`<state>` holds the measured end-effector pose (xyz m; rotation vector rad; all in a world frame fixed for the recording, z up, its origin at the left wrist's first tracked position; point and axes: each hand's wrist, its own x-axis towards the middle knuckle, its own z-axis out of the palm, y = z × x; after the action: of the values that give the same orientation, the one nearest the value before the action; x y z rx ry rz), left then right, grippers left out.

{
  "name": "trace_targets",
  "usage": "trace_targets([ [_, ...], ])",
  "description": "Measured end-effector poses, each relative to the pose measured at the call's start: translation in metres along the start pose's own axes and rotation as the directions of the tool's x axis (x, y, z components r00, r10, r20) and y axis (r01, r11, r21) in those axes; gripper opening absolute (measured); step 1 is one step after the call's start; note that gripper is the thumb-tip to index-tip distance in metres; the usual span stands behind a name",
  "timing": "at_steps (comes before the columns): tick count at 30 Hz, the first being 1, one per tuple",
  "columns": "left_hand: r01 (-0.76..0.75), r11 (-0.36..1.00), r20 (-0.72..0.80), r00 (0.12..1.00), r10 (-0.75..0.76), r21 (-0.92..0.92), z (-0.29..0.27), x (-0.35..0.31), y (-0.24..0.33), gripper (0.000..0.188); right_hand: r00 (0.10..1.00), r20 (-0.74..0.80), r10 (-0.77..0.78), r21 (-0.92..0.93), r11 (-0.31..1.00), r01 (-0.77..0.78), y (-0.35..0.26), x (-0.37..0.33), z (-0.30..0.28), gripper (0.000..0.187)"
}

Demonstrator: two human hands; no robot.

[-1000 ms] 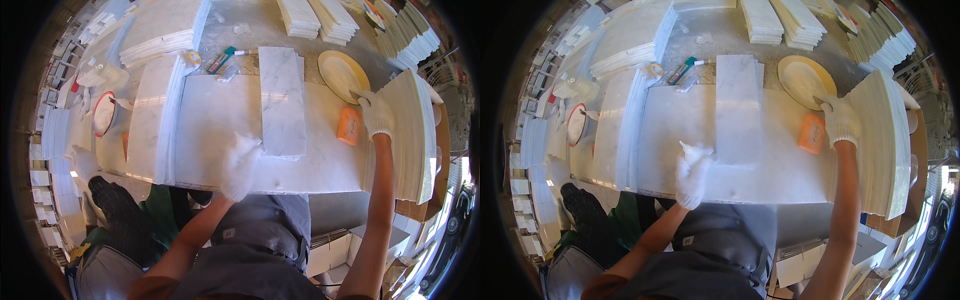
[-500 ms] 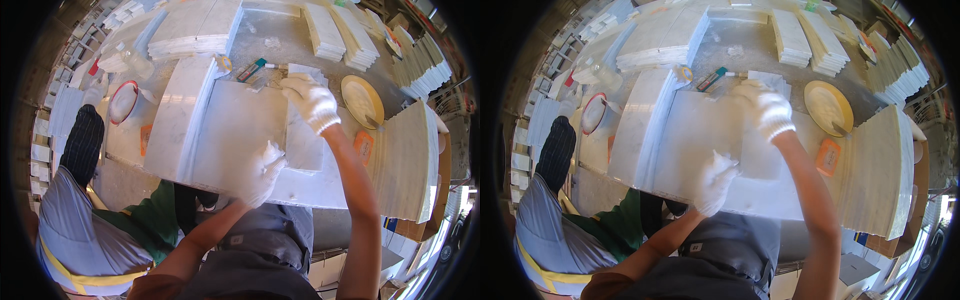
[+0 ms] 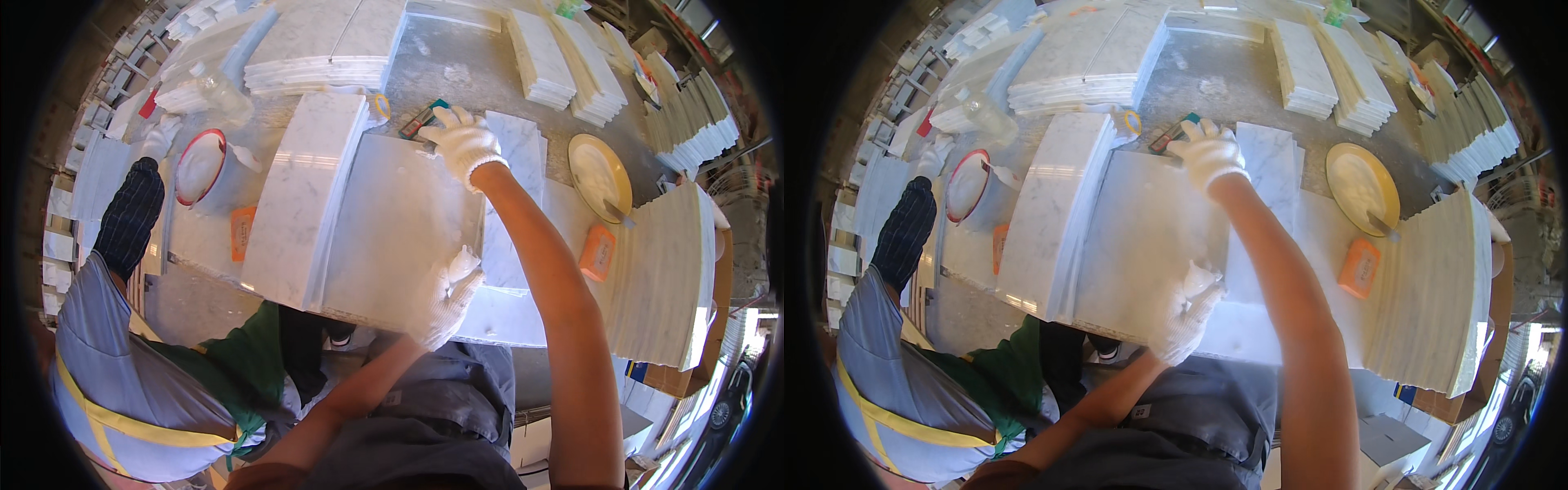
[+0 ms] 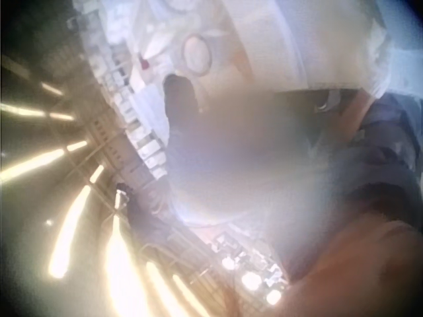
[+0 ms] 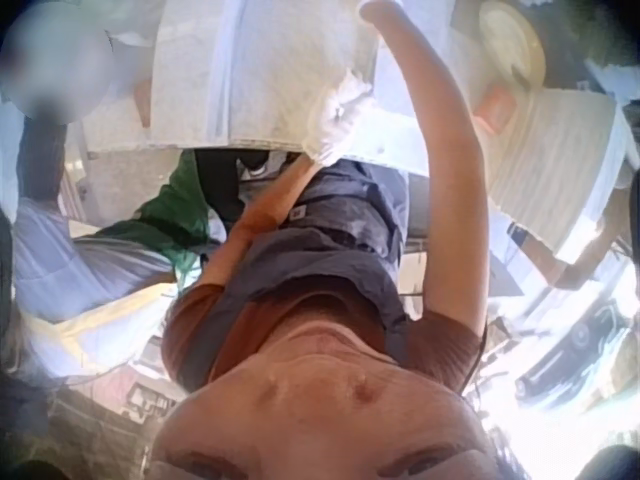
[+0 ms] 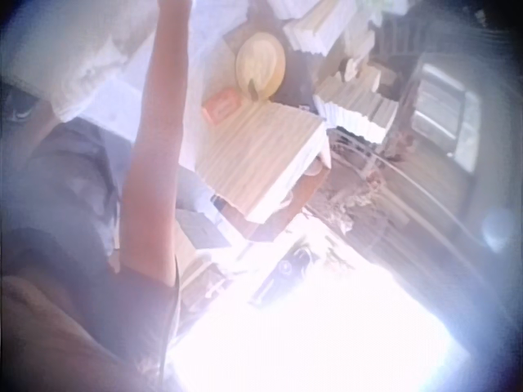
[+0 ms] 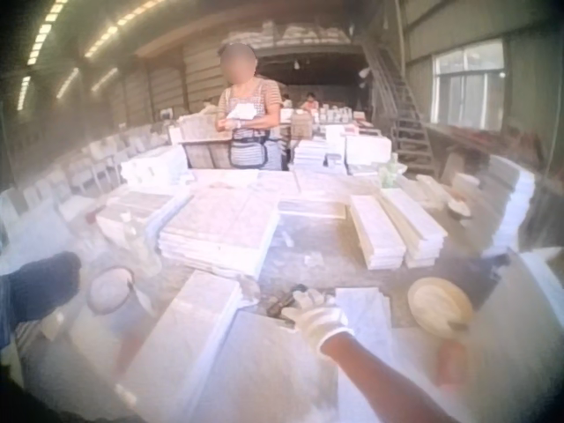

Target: The person applies a white paste to the edges of rectangular white tiles using a small metal spatula, then places each tile into a cardboard box. The person repeats this process for multiple tiles, handling them one at a time.

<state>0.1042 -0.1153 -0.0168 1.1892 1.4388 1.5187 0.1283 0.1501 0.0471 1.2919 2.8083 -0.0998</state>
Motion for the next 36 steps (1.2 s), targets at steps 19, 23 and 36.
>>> trace_targets([
  [19,0.167,0.967,0.023,0.986,-0.165,-0.195,0.008,0.010,0.006,0.039,0.910,-0.383,0.161,0.290,0.956,-0.047,0.061,-0.193,-0.039,0.023],
  [23,0.157,0.970,0.030,0.988,-0.154,-0.184,0.007,0.010,0.007,0.039,0.913,-0.393,0.105,0.119,0.991,-0.063,0.073,-0.229,-0.016,0.023],
  [36,0.173,0.974,0.040,0.985,-0.169,-0.147,0.007,0.010,0.006,0.040,0.962,-0.273,-0.024,-0.002,1.000,0.024,0.048,-0.252,0.005,0.044],
])
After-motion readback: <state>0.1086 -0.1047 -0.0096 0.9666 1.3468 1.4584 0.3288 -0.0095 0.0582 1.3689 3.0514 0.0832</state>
